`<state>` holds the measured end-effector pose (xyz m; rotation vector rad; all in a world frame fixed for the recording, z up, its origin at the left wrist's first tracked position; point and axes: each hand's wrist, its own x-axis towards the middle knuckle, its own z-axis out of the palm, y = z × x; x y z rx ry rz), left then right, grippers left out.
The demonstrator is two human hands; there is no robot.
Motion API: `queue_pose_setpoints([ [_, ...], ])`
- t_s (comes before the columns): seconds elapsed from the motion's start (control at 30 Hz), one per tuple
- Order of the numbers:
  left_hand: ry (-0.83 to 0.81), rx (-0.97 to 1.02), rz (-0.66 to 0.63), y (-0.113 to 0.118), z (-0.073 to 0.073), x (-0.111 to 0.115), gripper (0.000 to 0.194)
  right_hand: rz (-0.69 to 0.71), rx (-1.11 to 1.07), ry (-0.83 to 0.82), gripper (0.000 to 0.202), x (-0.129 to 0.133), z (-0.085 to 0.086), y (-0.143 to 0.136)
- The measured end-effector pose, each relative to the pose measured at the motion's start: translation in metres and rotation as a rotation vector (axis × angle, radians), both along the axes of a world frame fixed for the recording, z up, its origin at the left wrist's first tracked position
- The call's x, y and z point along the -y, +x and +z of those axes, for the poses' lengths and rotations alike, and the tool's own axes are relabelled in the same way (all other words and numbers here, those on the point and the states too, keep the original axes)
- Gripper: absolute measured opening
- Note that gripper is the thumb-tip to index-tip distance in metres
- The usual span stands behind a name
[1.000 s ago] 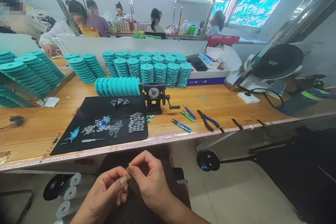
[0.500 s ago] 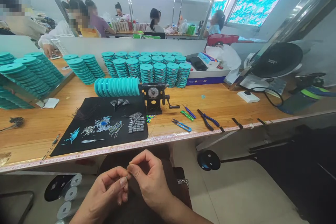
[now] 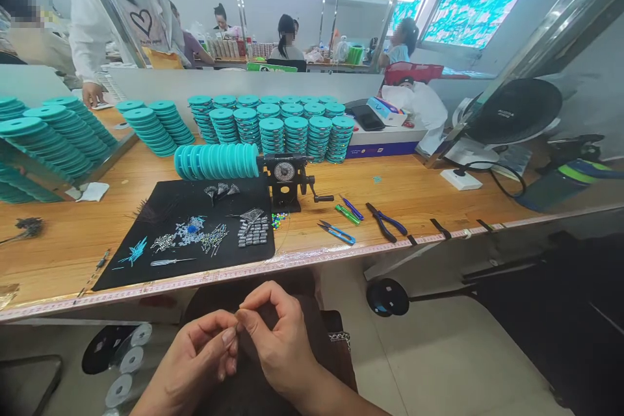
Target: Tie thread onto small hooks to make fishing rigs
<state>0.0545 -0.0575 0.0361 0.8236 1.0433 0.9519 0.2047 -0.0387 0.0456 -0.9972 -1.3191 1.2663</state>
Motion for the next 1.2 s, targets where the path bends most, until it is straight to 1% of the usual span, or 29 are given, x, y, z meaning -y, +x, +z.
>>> queue_pose_setpoints([
  [0.37,0.001,0.011,0.010,0.0004,0.0014,0.0008,0.027,-0.009,-0.017,-0.025,0.013,0.0042,-0.0035,-0.0018],
  [0.57,-0.013,0.020,0.006,-0.0013,-0.0018,0.0031,0.027,-0.005,0.052,0.037,0.013,0.0029,0.0008,0.0003],
  [0.73,-0.020,0.004,-0.001,-0.0025,-0.0028,0.0032,0.028,0.025,0.054,0.022,0.013,0.0014,0.0034,0.0024],
  [1.0,-0.037,-0.020,0.005,-0.0008,-0.0006,0.0023,0.034,0.091,0.163,0.069,0.010,-0.0019,0.0059,0.0065],
  [1.1,-0.037,-0.012,0.009,-0.0009,0.0012,0.0009,0.035,0.077,0.110,0.042,0.011,-0.0028,0.0043,0.0045],
  [1.2,-0.060,0.006,-0.004,-0.0019,0.0034,0.0002,0.029,0.028,-0.011,-0.020,0.015,-0.0024,0.0008,0.0013],
])
